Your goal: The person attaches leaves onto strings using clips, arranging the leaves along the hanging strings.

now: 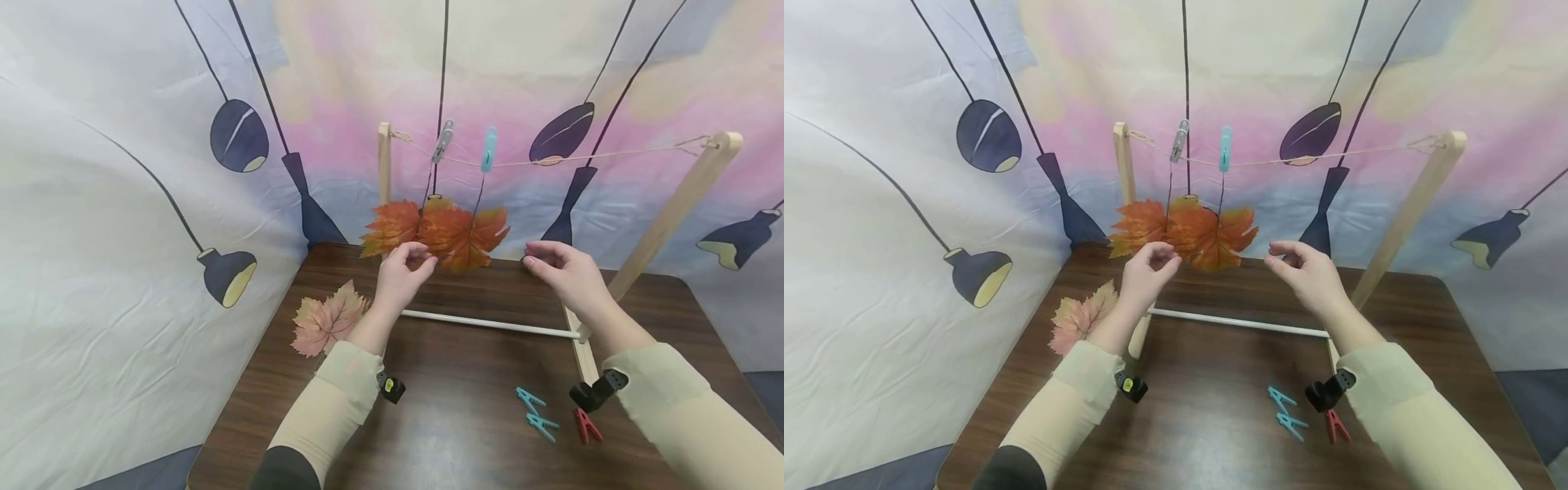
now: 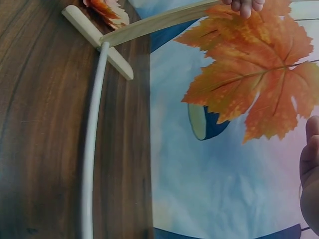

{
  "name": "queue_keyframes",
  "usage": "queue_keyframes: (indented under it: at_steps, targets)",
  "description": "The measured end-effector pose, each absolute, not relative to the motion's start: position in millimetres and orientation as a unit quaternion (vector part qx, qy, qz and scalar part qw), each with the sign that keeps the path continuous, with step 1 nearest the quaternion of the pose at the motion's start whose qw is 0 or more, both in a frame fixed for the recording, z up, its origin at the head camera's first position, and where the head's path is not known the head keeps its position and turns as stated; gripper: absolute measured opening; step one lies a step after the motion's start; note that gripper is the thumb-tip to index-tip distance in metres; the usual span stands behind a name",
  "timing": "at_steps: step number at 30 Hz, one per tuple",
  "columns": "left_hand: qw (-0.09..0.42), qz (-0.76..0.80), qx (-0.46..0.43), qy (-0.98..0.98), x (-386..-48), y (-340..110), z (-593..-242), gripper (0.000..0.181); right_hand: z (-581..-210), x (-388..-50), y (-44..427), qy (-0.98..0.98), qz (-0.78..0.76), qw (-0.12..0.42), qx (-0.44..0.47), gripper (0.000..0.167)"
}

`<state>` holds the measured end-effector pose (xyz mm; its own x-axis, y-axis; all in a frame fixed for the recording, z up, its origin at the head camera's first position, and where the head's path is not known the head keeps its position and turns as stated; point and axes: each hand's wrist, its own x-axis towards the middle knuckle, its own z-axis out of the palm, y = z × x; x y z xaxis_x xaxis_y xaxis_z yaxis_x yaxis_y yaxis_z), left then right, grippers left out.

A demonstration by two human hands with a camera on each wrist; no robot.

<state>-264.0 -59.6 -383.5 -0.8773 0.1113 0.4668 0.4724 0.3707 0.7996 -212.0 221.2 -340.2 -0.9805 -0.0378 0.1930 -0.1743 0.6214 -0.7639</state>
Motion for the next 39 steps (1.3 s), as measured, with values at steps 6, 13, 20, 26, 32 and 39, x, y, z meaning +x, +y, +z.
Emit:
queue_keyframes:
  at_steps: [6,13,20,26,32,39]
  targets:
    - [0.189,-0.534,-0.172,-0.806,-262,-74,-393,0.023,-357,-206,224,-0.896,0.435,0.078,0.047,0.048]
    - [0.186,-0.527,-0.161,-0.814,-261,-83,-399,0.023,-374,-194,234,-0.902,0.424,0.078,0.033,0.048]
    - [0.203,-0.522,-0.148,-0.815,-259,-91,-405,0.023,-390,-189,236,-0.894,0.438,0.085,0.027,0.046]
    - [0.207,-0.533,-0.137,-0.809,-261,-101,-412,0.024,-403,-179,239,-0.890,0.445,0.101,-0.002,0.047]
    - [0.210,-0.544,-0.140,-0.800,-260,-109,-418,0.023,-417,-173,245,-0.886,0.449,0.112,-0.014,0.046]
    - [0.202,-0.541,-0.129,-0.806,-257,-118,-431,0.023,-428,-168,249,-0.899,0.422,0.113,-0.012,0.046]
